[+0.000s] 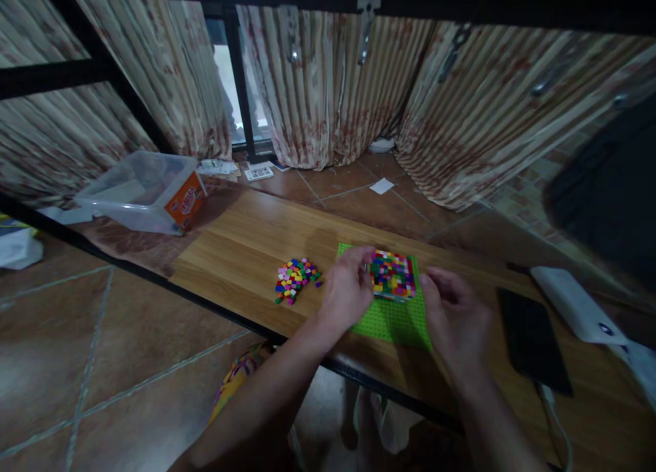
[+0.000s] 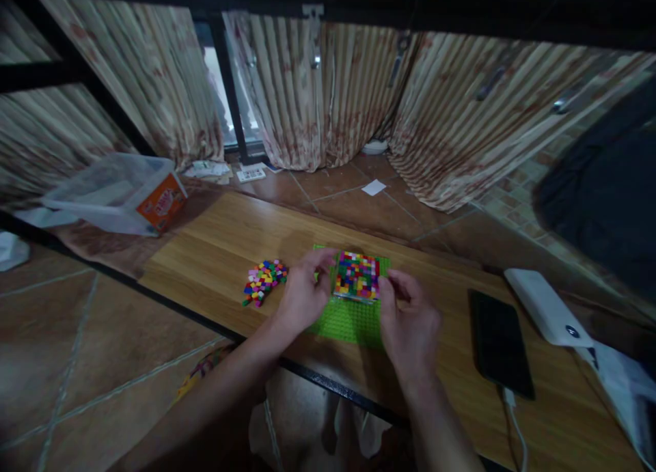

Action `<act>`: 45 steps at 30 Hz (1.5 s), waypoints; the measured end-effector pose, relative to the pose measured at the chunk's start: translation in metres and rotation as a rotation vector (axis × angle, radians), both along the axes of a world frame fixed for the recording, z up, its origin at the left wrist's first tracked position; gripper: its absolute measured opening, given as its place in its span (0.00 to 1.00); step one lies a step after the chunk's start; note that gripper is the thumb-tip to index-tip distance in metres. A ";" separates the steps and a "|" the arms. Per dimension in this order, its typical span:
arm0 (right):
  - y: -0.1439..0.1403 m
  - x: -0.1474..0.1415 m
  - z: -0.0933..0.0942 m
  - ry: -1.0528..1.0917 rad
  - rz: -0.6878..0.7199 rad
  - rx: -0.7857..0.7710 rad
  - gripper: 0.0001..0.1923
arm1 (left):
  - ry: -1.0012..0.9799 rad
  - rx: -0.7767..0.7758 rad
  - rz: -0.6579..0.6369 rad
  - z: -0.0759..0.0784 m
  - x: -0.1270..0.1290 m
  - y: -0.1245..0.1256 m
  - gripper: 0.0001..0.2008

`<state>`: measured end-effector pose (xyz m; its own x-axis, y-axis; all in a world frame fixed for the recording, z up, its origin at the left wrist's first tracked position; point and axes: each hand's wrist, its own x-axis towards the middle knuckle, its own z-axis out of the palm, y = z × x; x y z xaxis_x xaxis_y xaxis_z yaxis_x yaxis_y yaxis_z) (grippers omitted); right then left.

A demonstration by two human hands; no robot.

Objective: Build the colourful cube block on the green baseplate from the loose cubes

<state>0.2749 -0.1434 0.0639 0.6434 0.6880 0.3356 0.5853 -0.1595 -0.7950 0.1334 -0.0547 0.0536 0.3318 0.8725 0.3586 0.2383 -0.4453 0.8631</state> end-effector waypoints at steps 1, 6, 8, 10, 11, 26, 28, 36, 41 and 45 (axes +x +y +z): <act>0.000 -0.010 0.004 -0.039 0.054 0.020 0.14 | -0.063 -0.025 0.042 0.001 -0.005 0.006 0.21; 0.010 -0.065 -0.005 -0.136 0.517 -0.072 0.11 | -0.493 -0.274 0.264 0.010 -0.035 0.035 0.16; 0.018 -0.082 -0.016 -0.146 0.556 -0.140 0.12 | -0.654 -0.414 0.287 0.016 -0.049 0.041 0.16; 0.027 -0.093 -0.025 -0.178 0.550 -0.209 0.12 | -0.762 -0.541 0.295 0.020 -0.060 0.044 0.17; 0.032 -0.098 -0.029 -0.199 0.547 -0.233 0.12 | -0.795 -0.595 0.295 0.021 -0.065 0.044 0.17; 0.054 -0.115 -0.039 -0.320 0.482 -0.355 0.06 | -0.905 -0.713 0.323 0.028 -0.098 0.055 0.16; 0.051 -0.114 -0.036 -0.216 0.522 -0.309 0.06 | -0.910 -0.719 0.311 0.027 -0.098 0.055 0.16; 0.033 -0.095 -0.016 0.065 0.597 -0.161 0.06 | -0.879 -0.780 0.212 0.023 -0.085 0.051 0.18; 0.019 -0.049 -0.002 -0.011 0.507 -0.077 0.08 | -0.842 -0.789 0.207 0.022 -0.079 0.049 0.16; 0.010 -0.016 0.002 -0.105 0.410 -0.050 0.09 | -0.812 -0.791 0.210 0.022 -0.072 0.046 0.16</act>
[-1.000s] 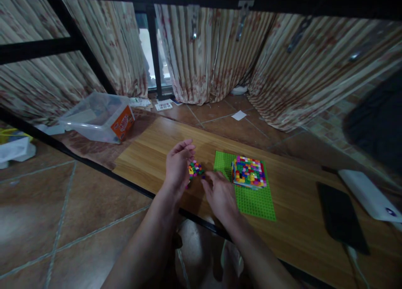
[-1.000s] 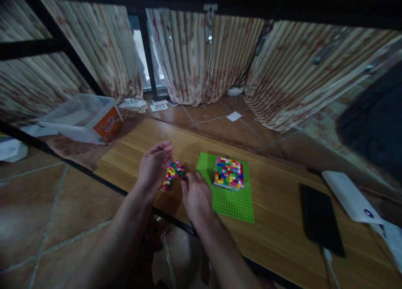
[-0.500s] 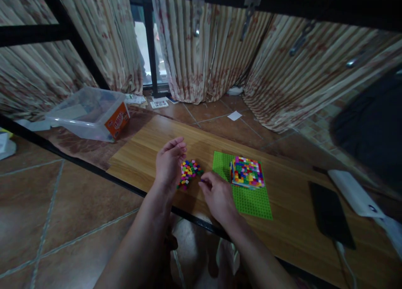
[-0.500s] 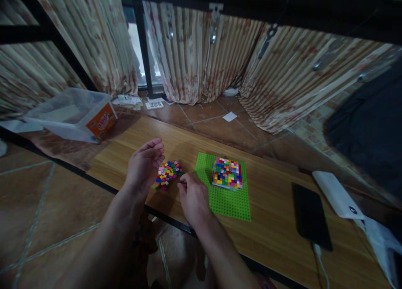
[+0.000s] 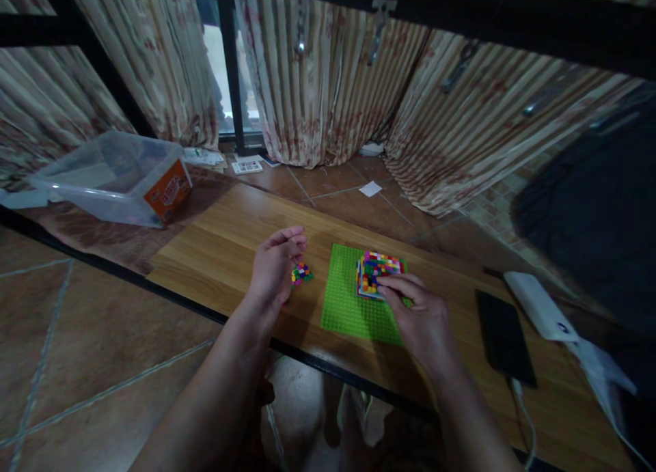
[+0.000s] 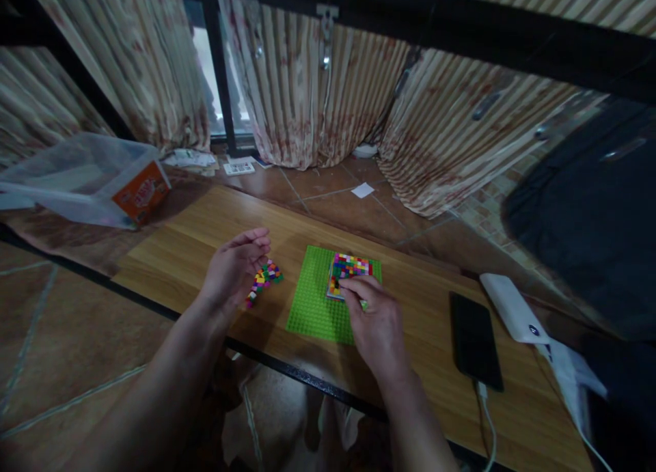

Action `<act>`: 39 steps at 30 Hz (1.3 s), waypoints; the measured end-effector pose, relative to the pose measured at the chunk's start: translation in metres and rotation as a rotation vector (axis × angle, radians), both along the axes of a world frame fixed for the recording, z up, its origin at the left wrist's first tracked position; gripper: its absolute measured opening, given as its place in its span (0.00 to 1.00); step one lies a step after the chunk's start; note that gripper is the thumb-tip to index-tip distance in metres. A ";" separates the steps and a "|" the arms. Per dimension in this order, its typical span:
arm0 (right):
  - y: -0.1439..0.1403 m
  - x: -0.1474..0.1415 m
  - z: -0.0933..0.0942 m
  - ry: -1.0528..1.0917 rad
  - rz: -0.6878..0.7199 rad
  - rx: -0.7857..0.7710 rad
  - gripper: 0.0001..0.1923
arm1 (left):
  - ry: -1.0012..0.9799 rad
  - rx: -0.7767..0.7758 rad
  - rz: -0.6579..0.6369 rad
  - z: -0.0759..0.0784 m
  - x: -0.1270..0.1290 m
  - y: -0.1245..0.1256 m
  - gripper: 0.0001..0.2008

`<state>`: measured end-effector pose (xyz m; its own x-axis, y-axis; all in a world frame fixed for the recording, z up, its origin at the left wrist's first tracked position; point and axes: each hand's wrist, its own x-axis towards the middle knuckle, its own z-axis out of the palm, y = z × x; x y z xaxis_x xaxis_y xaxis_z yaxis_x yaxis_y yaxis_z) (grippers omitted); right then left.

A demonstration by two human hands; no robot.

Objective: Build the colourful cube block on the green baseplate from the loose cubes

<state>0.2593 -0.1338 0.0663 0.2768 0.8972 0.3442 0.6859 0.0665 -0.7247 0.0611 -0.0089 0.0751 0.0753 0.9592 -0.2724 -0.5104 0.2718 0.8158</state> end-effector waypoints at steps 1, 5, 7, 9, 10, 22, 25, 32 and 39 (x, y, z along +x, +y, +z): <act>-0.002 0.006 0.000 -0.023 -0.012 -0.005 0.09 | 0.002 -0.002 -0.003 0.000 0.002 -0.001 0.16; -0.007 0.022 -0.007 -0.121 -0.025 -0.018 0.08 | 0.010 0.001 -0.015 -0.001 0.008 -0.003 0.15; -0.008 0.026 -0.011 -0.165 -0.023 -0.025 0.07 | 0.017 0.005 -0.025 -0.001 0.010 -0.003 0.15; -0.008 0.027 -0.015 -0.194 -0.030 -0.026 0.07 | 0.030 0.010 -0.032 -0.002 0.012 -0.002 0.15; -0.007 0.027 -0.016 -0.205 -0.036 -0.021 0.07 | 0.037 0.012 -0.034 -0.002 0.012 -0.002 0.15; -0.006 0.019 -0.013 -0.269 -0.028 -0.014 0.08 | 0.031 0.010 -0.048 -0.002 0.013 -0.003 0.15; -0.006 0.019 -0.013 -0.267 -0.030 -0.002 0.08 | 0.026 0.003 -0.052 -0.003 0.014 -0.003 0.15; -0.005 0.022 -0.016 -0.280 -0.028 0.024 0.08 | 0.028 0.003 -0.057 -0.003 0.015 -0.003 0.15; -0.003 0.024 -0.023 -0.089 -0.108 0.036 0.06 | 0.043 0.001 -0.059 0.000 0.015 -0.004 0.15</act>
